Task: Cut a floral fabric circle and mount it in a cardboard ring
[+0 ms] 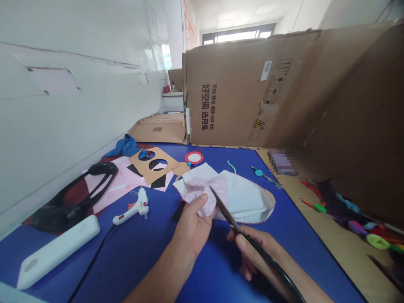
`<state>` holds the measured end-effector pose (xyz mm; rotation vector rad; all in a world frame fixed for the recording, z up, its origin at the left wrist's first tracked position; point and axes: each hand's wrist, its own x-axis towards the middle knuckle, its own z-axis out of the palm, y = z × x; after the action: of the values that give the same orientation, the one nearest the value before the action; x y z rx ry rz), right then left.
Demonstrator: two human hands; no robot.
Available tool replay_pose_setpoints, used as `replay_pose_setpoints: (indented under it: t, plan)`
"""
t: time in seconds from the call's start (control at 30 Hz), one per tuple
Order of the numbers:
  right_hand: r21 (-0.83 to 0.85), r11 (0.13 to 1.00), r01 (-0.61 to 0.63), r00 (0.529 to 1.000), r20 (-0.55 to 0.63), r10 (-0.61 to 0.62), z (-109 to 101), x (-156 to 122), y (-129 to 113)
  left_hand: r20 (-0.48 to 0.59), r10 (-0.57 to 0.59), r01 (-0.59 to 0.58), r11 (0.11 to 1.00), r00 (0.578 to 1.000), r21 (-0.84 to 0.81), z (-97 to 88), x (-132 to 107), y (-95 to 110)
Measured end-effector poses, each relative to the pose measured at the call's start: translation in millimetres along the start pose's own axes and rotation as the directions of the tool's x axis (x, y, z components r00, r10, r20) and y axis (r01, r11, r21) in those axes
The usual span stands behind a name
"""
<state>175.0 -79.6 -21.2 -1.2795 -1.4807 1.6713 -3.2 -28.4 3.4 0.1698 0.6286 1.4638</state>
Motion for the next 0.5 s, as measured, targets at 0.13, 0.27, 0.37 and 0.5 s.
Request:
replay_pose_setpoints:
  t: [0.13,0.27,0.37,0.5]
  plan:
    - [0.027,1.000,-0.005,1.000,0.002,0.005,-0.1,1.2,2.1,-0.006,-0.002,0.002,1.000,1.000,0.000,-0.5,0.3,0.1]
    - [0.009,1.000,-0.006,1.000,-0.002,0.006,-1.3,1.8,3.8,-0.013,-0.008,0.008,1.000,1.000,-0.015,0.3,-0.1,0.5]
    - [-0.011,1.000,-0.008,1.000,0.004,0.008,-2.8,1.7,3.7,0.000,0.000,0.000,1.000,1.000,-0.017,0.7,-0.3,0.6]
    - [-0.011,1.000,-0.001,1.000,0.013,0.001,-3.9,1.1,2.7,-0.002,-0.005,0.005,1.000,1.000,-0.014,-0.3,-0.2,0.5]
